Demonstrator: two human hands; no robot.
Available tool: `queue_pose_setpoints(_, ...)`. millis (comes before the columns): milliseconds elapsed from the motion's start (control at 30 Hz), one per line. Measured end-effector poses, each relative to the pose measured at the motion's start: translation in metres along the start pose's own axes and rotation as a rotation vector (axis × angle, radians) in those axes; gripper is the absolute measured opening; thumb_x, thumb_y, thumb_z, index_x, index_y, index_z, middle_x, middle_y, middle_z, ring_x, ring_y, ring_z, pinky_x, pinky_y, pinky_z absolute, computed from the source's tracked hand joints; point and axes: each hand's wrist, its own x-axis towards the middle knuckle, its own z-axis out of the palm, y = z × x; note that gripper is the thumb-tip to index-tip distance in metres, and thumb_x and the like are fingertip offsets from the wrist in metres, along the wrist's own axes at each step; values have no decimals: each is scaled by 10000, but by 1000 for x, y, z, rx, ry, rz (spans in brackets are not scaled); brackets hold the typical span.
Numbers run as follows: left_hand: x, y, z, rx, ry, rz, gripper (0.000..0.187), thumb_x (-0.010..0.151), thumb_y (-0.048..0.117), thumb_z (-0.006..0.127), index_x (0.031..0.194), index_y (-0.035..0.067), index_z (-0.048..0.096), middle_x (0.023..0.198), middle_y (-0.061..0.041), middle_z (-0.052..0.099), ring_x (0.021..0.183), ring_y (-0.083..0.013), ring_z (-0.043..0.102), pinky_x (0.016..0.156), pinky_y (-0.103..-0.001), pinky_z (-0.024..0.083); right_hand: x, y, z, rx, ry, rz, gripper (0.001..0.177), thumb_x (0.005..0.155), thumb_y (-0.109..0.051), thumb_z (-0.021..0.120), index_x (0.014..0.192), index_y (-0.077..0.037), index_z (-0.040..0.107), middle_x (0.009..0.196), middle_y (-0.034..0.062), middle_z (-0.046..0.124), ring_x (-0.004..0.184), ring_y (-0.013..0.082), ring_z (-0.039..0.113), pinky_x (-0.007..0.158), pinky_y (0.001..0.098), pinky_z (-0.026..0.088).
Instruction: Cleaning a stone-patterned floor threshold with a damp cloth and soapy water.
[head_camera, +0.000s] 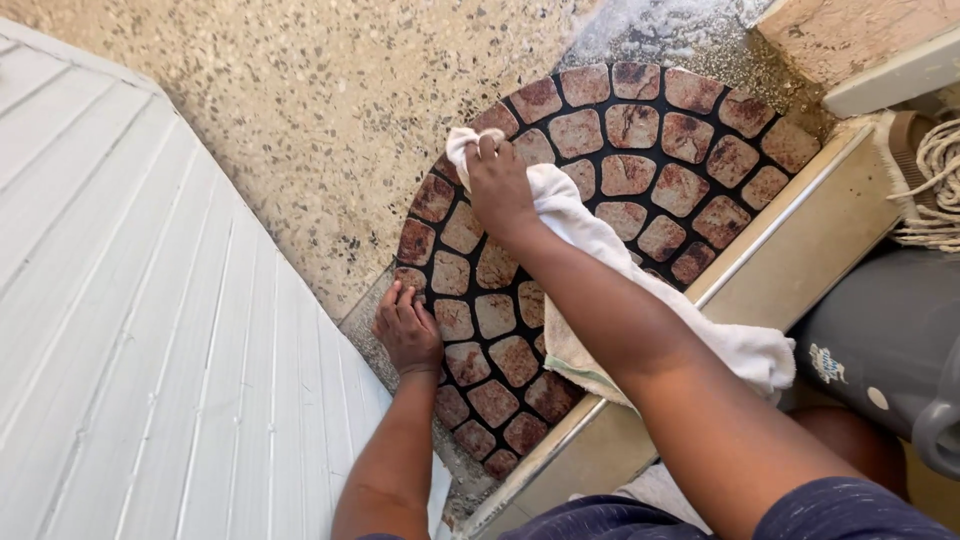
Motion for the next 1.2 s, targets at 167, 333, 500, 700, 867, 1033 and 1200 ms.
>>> queue_pose_setpoints(167, 4, -2, 0, 3, 2, 28, 296, 985, 143, 585, 1276, 101, 620, 1448, -79, 533, 1356, -286, 501, 1099, -480, 350, -5, 16, -45, 231, -228, 266, 445, 974, -174, 583, 1382, 3, 597, 1221, 190, 557, 995, 285, 587, 843, 406, 527)
queue_pose_setpoints(333, -1, -1, 0, 12, 14, 28, 287, 993, 149, 591, 1275, 101, 620, 1450, -78, 532, 1363, -281, 499, 1099, -473, 344, 0, 71, -122, 910, -419, 492, 375, 936, -208, 593, 1279, -125, 722, 886, 54, 723, 720, 188, 644, 759, 397, 591)
queue_pose_setpoints(500, 1, 0, 0, 23, 7, 32, 291, 982, 148, 591, 1268, 103, 624, 1445, -76, 546, 1362, -280, 502, 1100, -479, 350, 36, 106, -26, -286, 536, -196, 677, 809, -570, 595, 1357, -175, 556, 1325, 166, 572, 1245, 363, 538, 966, 536, 507)
queue_pose_setpoints(700, 0, 0, -1, 14, -4, 16, 280, 992, 154, 593, 1265, 102, 627, 1437, -78, 546, 1352, -290, 505, 1091, -480, 357, -1, 36, -5, -120, 439, -199, 707, 850, -353, 626, 1475, -56, 481, 1435, 155, 487, 1326, 284, 438, 1062, 422, 405)
queue_pose_setpoints(867, 2, 0, 2, 27, 18, 45, 287, 982, 148, 595, 1263, 102, 625, 1440, -76, 552, 1346, -294, 513, 1081, -487, 363, 31, 87, -30, -70, 228, -313, 332, 1063, -304, 600, 1381, -219, 641, 1230, 97, 538, 1143, 260, 460, 998, 394, 452)
queue_pose_setpoints(1033, 4, 0, 3, 26, 36, 33, 288, 983, 144, 600, 1268, 108, 626, 1443, -88, 548, 1341, -303, 511, 1069, -490, 370, 39, 128, -25, 18, 306, -28, 279, 1034, -238, 624, 1283, -185, 738, 1107, 122, 567, 1056, 281, 479, 906, 380, 492)
queue_pose_setpoints(1200, 0, 1, 1, 24, 17, 28, 291, 977, 148, 600, 1265, 108, 623, 1452, -83, 544, 1348, -303, 513, 1066, -501, 366, -10, 127, -27, 188, 271, 391, 427, 954, -148, 651, 1370, -54, 654, 1140, 207, 548, 978, 279, 528, 763, 350, 501)
